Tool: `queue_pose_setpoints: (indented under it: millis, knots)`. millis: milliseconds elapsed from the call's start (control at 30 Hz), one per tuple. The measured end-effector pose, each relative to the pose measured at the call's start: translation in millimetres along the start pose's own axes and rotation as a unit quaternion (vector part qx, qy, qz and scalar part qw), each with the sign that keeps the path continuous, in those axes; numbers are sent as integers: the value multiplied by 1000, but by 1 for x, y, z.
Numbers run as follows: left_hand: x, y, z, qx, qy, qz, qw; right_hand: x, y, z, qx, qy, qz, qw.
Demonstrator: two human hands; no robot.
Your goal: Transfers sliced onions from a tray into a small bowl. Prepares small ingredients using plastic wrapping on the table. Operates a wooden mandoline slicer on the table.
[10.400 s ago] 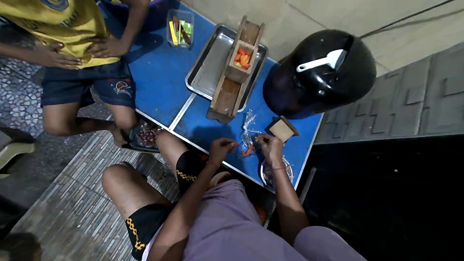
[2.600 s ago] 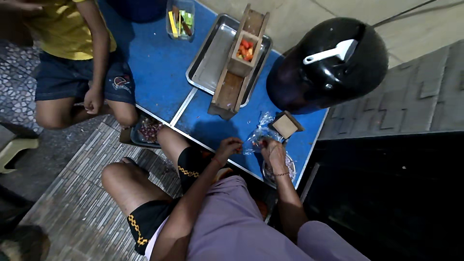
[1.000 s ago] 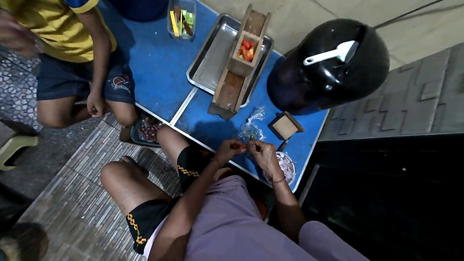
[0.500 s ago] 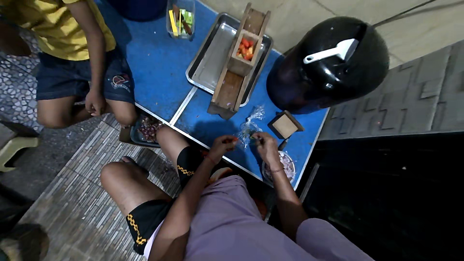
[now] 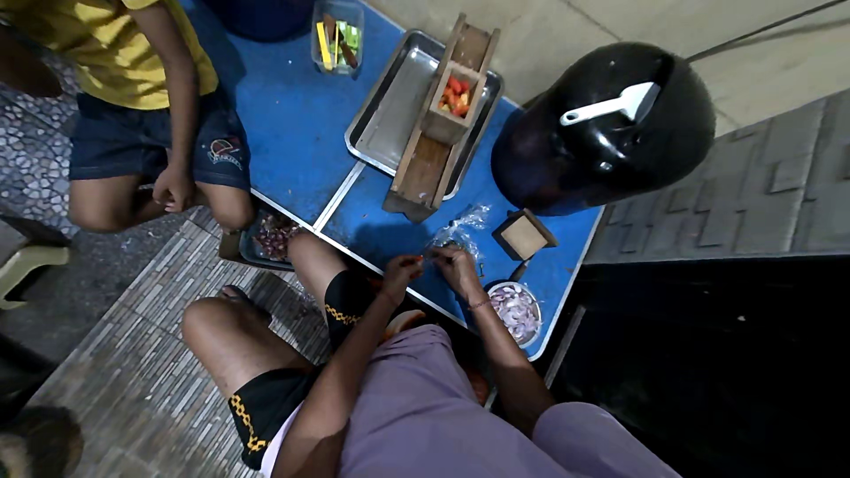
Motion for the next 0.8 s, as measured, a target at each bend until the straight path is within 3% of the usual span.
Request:
queue_pose_setpoints:
  millis: [267,467,567,800]
  knots:
    - [1,-1,0,5,-6,8,1000,-16,14,5,-14,-11,-111,994]
    - [1,-3,1,2,-10,13,1000,-15,-13,-14,-21,114,-150,982]
    - [-1,-3,4,-7,-1,7,1000,-18,-37,-30,14,153,-160,975]
    - [23,28,-10,-98,49,-2,994,-26,-58,-46,120,55,115,985]
Point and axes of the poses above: each hand's wrist, its own z-axis towards the middle knuckle, its own y-axis out of the palm, x = y × z, the point moved 9 cm from there along z, towards the middle knuckle, and after that the axes turned 7 degrees about -x, right-handed, at the moved point
